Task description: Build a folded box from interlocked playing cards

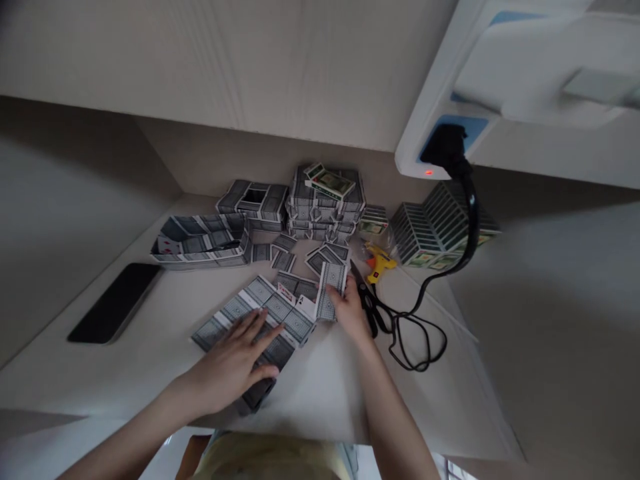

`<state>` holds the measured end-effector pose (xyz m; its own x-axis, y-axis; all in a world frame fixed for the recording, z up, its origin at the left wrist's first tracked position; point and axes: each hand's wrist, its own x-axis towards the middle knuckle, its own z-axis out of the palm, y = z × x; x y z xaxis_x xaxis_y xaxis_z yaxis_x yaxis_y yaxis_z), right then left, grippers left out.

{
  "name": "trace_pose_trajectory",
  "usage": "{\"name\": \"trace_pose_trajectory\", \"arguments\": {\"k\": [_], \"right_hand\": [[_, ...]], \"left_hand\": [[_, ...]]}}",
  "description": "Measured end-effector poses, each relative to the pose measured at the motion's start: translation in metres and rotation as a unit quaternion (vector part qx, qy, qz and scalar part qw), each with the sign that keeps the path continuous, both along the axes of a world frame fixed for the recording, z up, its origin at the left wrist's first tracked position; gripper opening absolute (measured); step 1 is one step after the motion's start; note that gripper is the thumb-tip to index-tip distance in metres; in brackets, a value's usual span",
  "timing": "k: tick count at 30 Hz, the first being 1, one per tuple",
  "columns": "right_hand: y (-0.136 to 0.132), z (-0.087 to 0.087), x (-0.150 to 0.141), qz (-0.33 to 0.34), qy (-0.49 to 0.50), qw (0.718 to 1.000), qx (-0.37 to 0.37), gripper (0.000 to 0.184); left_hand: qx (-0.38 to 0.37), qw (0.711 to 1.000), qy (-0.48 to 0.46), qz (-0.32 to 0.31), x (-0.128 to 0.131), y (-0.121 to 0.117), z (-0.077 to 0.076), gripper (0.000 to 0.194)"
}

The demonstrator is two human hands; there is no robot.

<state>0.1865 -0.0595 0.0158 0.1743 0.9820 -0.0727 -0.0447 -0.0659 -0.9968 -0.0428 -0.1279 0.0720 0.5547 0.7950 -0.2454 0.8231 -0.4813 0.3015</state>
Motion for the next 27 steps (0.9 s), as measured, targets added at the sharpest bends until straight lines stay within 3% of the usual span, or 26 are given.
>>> {"name": "trace_pose_trajectory", "arguments": {"k": [3,9,13,17,23,27], "right_hand": [[-0.006,0.010,-0.007,0.024,0.056,0.998,-0.033,0.045],[-0.015,0.026,-0.015,0.061,0.115,0.989,-0.065,0.077],[-0.017,0.026,-0.015,0.084,0.138,0.984,-0.068,0.076],[-0.018,0.026,-0.014,0.085,0.153,0.982,-0.065,0.083],[-0.018,0.026,-0.014,0.094,0.122,0.986,-0.067,0.071],[-0.019,0.023,-0.014,0.100,0.116,0.986,-0.071,0.067]], "left_hand": [[-0.025,0.999,-0.024,-0.023,-0.005,0.006,-0.008,0.062],[-0.074,0.989,-0.083,-0.099,-0.033,0.037,0.001,0.052],[-0.084,0.988,-0.107,-0.068,-0.039,0.050,0.004,0.045],[-0.059,0.993,-0.104,-0.014,-0.029,0.045,0.002,0.049],[-0.079,0.992,-0.079,-0.059,-0.013,0.028,0.000,0.050],[-0.089,0.991,-0.079,-0.061,-0.012,0.028,0.000,0.050]]}}
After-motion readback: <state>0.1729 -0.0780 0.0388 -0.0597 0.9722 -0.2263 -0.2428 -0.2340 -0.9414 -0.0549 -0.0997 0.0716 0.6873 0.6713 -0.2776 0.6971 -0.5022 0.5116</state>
